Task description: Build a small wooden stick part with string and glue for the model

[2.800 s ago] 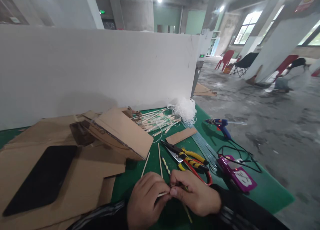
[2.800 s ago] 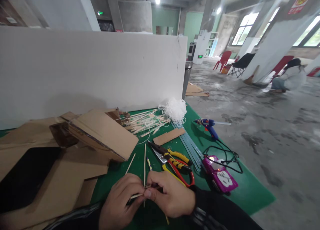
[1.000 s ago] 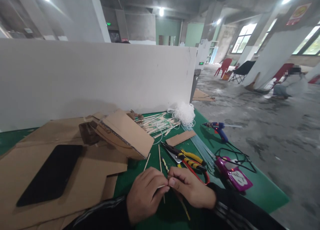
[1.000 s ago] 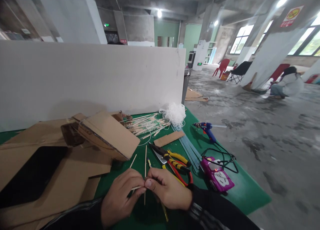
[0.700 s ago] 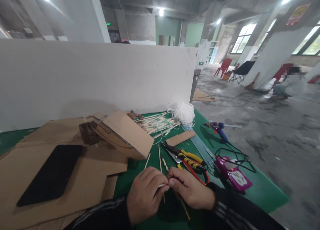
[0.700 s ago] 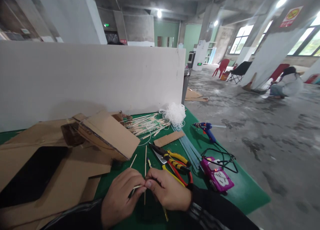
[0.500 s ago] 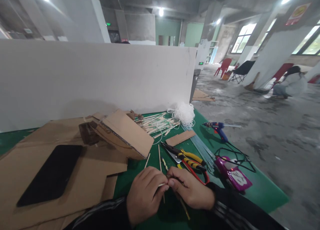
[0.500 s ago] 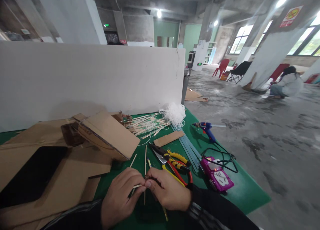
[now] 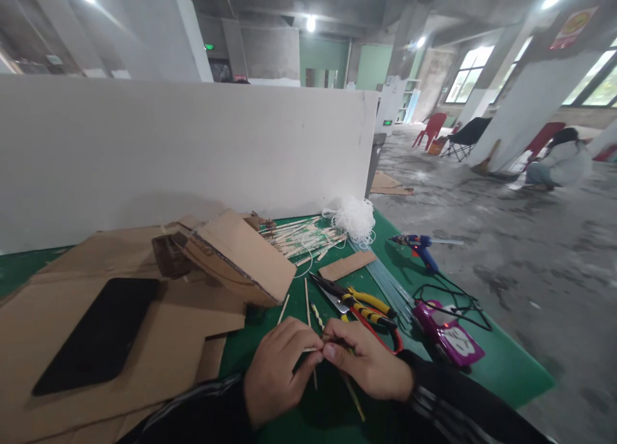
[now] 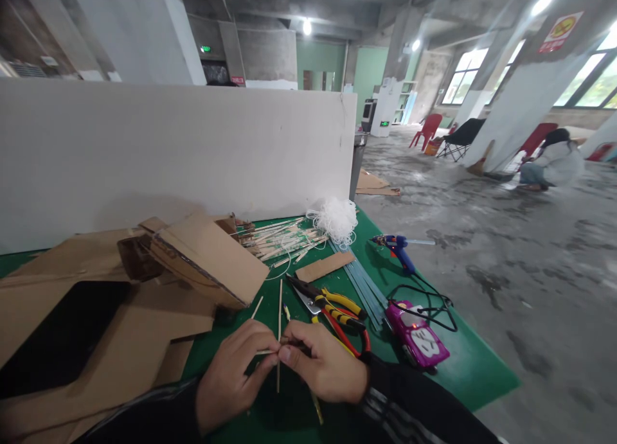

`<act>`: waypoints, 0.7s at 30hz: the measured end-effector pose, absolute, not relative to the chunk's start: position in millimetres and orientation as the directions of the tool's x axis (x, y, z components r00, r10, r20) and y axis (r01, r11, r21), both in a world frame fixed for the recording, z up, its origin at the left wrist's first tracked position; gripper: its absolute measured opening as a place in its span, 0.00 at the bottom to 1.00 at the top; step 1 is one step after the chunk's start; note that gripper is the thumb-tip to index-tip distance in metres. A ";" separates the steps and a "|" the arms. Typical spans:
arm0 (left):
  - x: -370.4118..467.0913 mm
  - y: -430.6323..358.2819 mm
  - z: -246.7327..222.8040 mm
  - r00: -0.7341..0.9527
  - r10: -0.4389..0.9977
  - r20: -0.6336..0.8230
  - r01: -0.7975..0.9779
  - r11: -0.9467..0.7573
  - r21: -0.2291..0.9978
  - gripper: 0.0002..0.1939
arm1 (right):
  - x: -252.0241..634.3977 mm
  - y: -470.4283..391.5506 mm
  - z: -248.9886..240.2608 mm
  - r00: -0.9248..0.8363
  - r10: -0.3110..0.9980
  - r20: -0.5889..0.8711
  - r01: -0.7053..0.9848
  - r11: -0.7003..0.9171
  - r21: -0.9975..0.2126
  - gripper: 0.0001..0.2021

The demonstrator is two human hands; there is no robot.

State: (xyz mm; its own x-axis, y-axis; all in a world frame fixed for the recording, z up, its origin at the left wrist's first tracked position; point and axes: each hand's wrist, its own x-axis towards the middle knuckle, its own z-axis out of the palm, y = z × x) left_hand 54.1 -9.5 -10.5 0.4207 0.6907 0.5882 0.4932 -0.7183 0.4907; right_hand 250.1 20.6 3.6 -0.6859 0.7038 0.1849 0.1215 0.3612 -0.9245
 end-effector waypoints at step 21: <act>55.2 -10.5 -16.6 0.368 0.726 0.581 0.484 -0.683 0.547 0.04 | 248.9 21.0 1.6 -0.658 0.725 0.201 0.159 0.395 -0.905 0.16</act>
State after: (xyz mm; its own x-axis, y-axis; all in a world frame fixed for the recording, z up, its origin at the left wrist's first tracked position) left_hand 55.2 -10.5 -16.6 0.3684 0.7261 0.5805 0.4835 -0.6830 0.5474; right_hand 248.9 21.0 1.6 -0.6583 0.7253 0.2015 0.1585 0.3952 -0.9048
